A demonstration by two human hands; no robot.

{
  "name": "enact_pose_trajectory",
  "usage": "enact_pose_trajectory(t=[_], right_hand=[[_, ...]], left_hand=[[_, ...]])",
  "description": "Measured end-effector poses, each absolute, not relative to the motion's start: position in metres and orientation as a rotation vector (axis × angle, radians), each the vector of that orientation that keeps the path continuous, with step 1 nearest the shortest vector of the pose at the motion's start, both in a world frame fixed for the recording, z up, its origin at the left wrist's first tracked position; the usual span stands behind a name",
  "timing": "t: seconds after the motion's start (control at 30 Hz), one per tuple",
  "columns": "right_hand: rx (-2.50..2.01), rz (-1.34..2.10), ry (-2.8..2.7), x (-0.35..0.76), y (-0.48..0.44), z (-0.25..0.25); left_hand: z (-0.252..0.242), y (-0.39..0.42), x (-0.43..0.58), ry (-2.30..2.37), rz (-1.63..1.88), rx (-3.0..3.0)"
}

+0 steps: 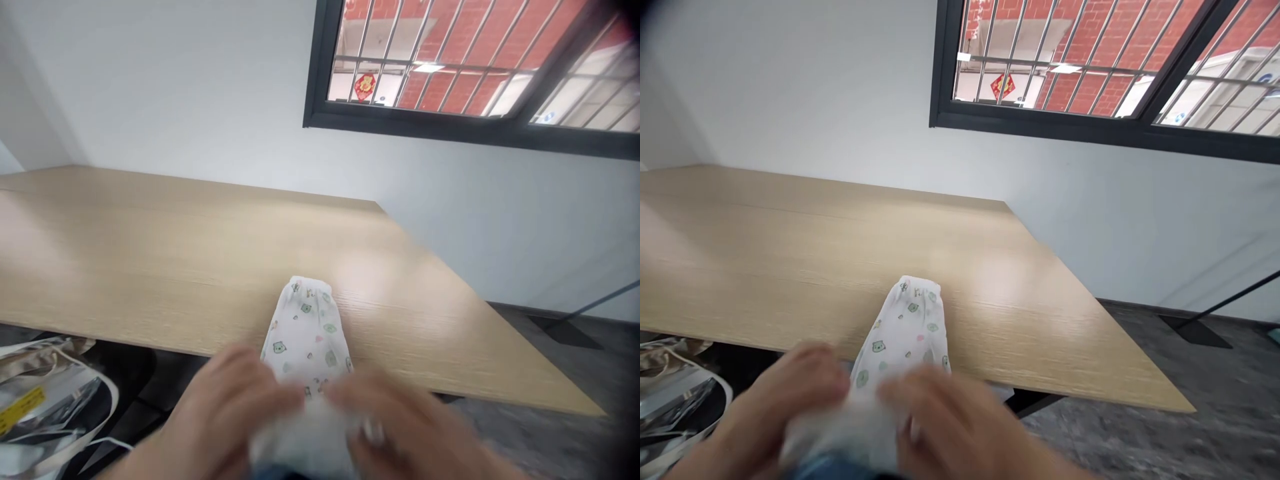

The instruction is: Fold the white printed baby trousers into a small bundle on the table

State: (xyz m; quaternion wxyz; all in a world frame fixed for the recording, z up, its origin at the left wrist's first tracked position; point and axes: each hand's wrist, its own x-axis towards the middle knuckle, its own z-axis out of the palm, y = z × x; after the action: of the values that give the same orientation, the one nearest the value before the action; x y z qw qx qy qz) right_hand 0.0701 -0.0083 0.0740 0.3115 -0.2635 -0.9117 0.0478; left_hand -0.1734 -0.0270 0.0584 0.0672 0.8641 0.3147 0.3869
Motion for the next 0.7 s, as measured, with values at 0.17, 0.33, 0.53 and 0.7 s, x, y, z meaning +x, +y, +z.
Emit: enact_pose_trajectory(t=[0.17,0.33,0.53,0.7], right_hand=[[-0.96,0.324,-2.244,0.057,0.098,0.101],[-1.208,0.562,-2.417,0.063,0.169,0.074],[-1.151,0.093,-2.418,0.08,0.15,0.066],[-0.71,-0.007,-2.663,0.052,0.081,0.049]], left_hand=[[0.076,0.076,-0.147,1.4,1.094,2.292],[0.053,0.128,-0.14,1.58,0.832,2.279],[0.049,0.078,-0.144,1.419,0.883,2.407],[0.058,0.057,-0.13,0.845,0.641,2.525]])
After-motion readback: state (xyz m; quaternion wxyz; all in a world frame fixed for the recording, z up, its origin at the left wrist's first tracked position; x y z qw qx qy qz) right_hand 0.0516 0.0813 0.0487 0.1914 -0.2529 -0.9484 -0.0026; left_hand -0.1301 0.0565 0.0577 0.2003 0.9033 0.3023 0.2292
